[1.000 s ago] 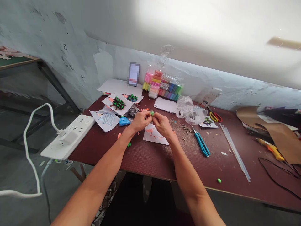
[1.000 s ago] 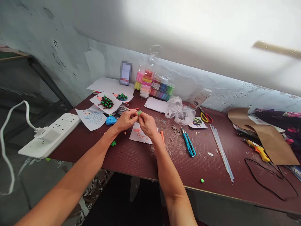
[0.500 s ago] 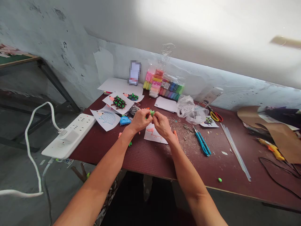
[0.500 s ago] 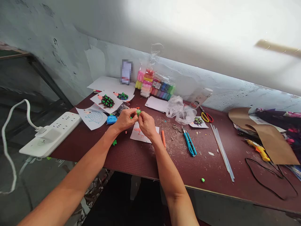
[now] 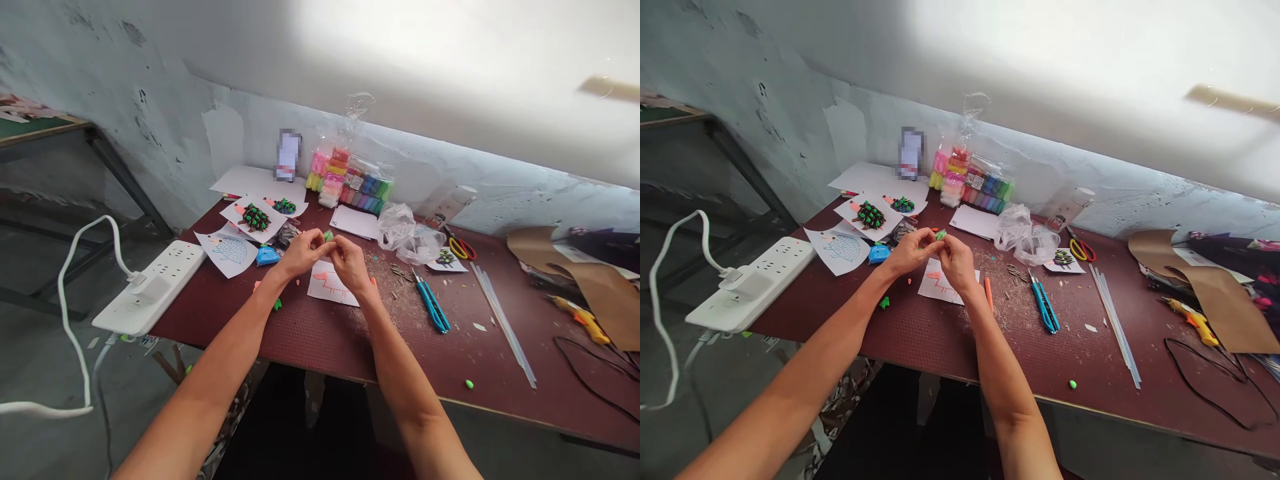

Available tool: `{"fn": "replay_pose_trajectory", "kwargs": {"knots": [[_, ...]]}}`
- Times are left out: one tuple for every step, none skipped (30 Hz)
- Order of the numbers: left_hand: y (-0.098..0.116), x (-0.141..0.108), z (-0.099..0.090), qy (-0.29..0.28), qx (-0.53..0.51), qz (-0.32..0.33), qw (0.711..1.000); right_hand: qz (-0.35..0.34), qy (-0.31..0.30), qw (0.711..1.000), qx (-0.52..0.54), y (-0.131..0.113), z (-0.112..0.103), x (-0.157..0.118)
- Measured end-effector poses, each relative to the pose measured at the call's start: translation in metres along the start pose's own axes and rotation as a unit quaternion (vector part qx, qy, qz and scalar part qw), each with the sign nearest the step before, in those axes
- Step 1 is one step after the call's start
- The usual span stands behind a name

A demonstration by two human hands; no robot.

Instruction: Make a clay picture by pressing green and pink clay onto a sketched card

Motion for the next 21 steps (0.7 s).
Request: {"fn": "replay_pose_trajectory", "kwargs": {"knots": [[0.0,0.0,0.0,-0.006,-0.009,0.003,1.0,-0.002,-0.003,1.0,0.016,0.0,0.002,0.0],[0.0,0.001,0.0,-0.01,-0.019,0.005,1.0,-0.002,-0.009,0.999,0.033,0.0,0.003,0.0],[-0.001,0.001,0.0,-0.014,-0.025,0.007,1.0,-0.002,-0.015,0.999,0.05,0.0,0.004,0.001],[-0.002,0.001,0.0,-0.016,-0.026,0.007,1.0,-0.001,-0.021,0.998,0.063,0.001,0.004,0.001],[-0.002,0.001,-0.001,-0.017,-0.018,0.006,1.0,-0.001,-0.025,0.997,0.07,0.001,0.003,0.001],[-0.003,0.001,-0.001,-0.016,-0.002,0.003,1.0,0.0,-0.025,0.997,0.071,0.002,0.003,0.002],[-0.005,0.001,-0.001,-0.014,0.018,0.001,1.0,0.002,-0.024,0.998,0.066,0.003,0.002,0.002],[-0.006,0.001,-0.002,-0.012,0.038,-0.001,0.999,0.004,-0.024,0.998,0.058,0.004,0.001,0.002],[-0.006,0.001,-0.002,-0.011,0.057,-0.003,0.998,0.007,-0.024,0.999,0.045,0.006,0.0,0.002],[-0.007,0.001,-0.001,-0.011,0.074,-0.003,0.997,0.009,-0.025,0.999,0.031,0.007,0.0,0.002],[-0.008,0.001,-0.001,-0.013,0.091,-0.003,0.996,0.011,-0.028,0.999,0.013,0.008,0.0,0.002],[-0.008,0.0,0.0,-0.016,0.108,-0.004,0.994,0.011,-0.031,0.999,-0.007,0.008,0.0,0.002],[-0.009,0.0,0.0,-0.021,0.128,-0.007,0.991,0.007,-0.035,0.999,-0.03,0.008,0.0,0.002],[-0.009,0.0,0.001,-0.026,0.15,-0.011,0.988,0.001,-0.04,0.998,-0.051,0.008,0.001,0.002],[-0.01,0.0,0.002,-0.03,0.17,-0.015,0.985,-0.009,-0.045,0.996,-0.07,0.007,0.002,0.002],[-0.01,0.0,0.002,-0.035,0.189,-0.019,0.981,-0.019,-0.049,0.995,-0.087,0.006,0.003,0.002],[-0.011,0.0,0.003,-0.039,0.205,-0.022,0.978,-0.028,-0.053,0.993,-0.101,0.005,0.004,0.002],[-0.011,0.0,0.004,-0.041,0.219,-0.024,0.975,-0.034,-0.058,0.991,-0.112,0.004,0.006,0.001],[-0.011,0.0,0.005,-0.041,0.23,-0.027,0.972,-0.036,-0.061,0.99,-0.12,0.004,0.008,0.002],[-0.011,0.0,0.005,-0.039,0.237,-0.031,0.97,-0.036,-0.064,0.989,-0.126,0.004,0.009,0.002],[-0.011,0.0,0.006,-0.035,0.241,-0.036,0.969,-0.033,-0.065,0.989,-0.132,0.004,0.011,0.002]]}}
Point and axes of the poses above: each hand's wrist, its own x-axis towards the middle knuckle, its own z-axis out of the palm, y = z × x, the point moved 5 cm from there along x, towards the middle knuckle, and after that the axes turned 13 degrees about -y, right-handed, at the moved point
